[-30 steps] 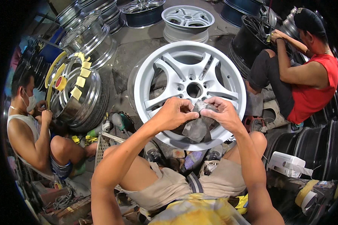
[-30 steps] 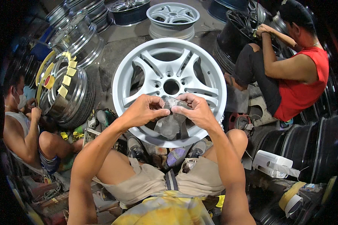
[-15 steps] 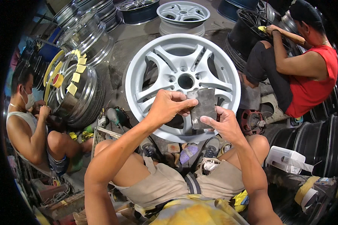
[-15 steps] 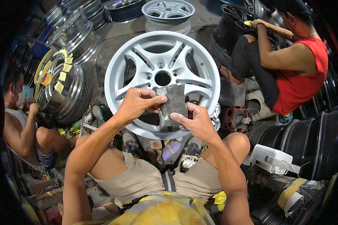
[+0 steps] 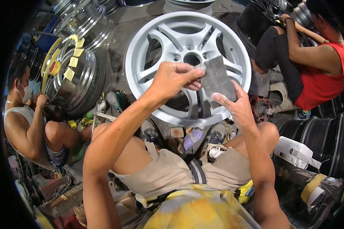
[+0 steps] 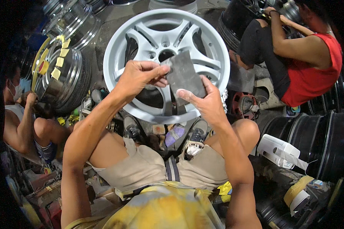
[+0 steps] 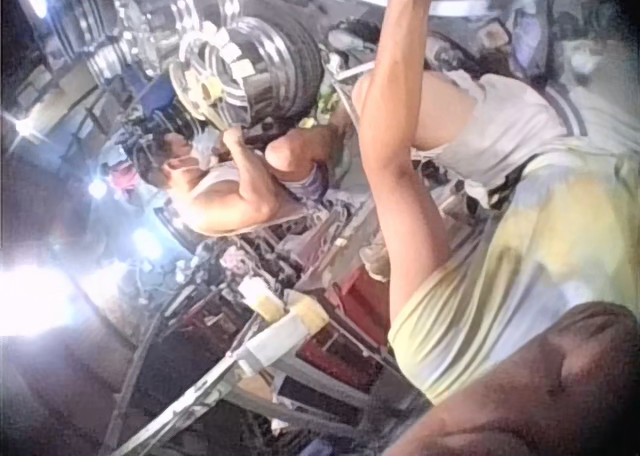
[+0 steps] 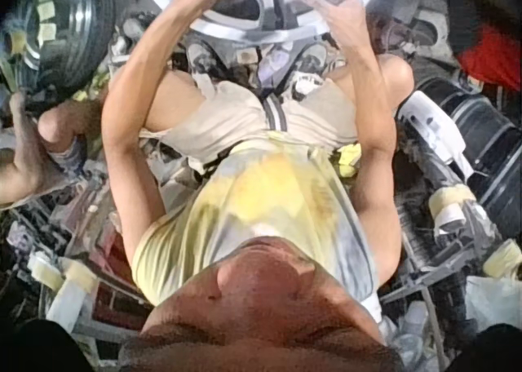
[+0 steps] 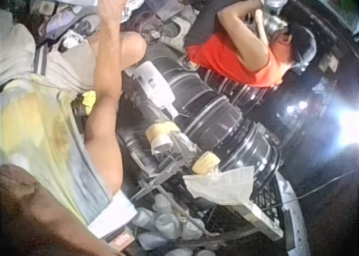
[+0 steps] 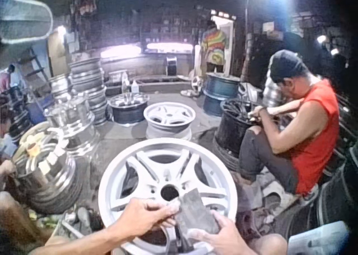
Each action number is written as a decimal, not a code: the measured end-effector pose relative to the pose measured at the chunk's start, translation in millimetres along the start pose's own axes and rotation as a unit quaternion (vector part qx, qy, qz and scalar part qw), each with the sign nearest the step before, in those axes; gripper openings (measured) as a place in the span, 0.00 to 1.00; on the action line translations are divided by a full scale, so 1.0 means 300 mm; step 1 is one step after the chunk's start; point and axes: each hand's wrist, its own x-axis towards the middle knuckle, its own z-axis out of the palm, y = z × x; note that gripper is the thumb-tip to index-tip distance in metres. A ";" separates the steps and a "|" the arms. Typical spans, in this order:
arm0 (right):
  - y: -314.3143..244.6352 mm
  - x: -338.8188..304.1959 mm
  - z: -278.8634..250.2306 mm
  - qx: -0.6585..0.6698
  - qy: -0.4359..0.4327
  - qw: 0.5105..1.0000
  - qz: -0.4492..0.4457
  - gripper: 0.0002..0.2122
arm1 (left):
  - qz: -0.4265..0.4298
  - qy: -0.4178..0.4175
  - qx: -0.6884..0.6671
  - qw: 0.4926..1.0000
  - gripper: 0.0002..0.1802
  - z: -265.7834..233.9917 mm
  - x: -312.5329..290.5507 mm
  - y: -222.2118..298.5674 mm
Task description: The person sits on the floor and sands a silver car wheel rim using a sanding block. They systematically rub the surface of the spokes and the outer rim, rotating the wheel to access different areas. The person occasionally pauses to inspect the surface or adjust the sanding block.
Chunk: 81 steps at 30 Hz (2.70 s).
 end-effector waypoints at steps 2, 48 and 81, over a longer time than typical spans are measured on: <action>0.010 0.001 -0.019 0.076 -0.047 0.994 0.067 0.17 | 0.008 -0.002 -0.053 0.999 0.16 0.010 -0.004 0.012; 0.001 -0.003 -0.034 -0.367 0.030 0.828 -0.422 0.22 | -0.178 -0.079 -0.081 0.977 0.36 -0.070 0.000 -0.001; 0.035 0.012 -0.067 0.019 -0.133 0.988 0.072 0.12 | -0.010 -0.161 0.157 0.974 0.19 -0.064 -0.043 -0.008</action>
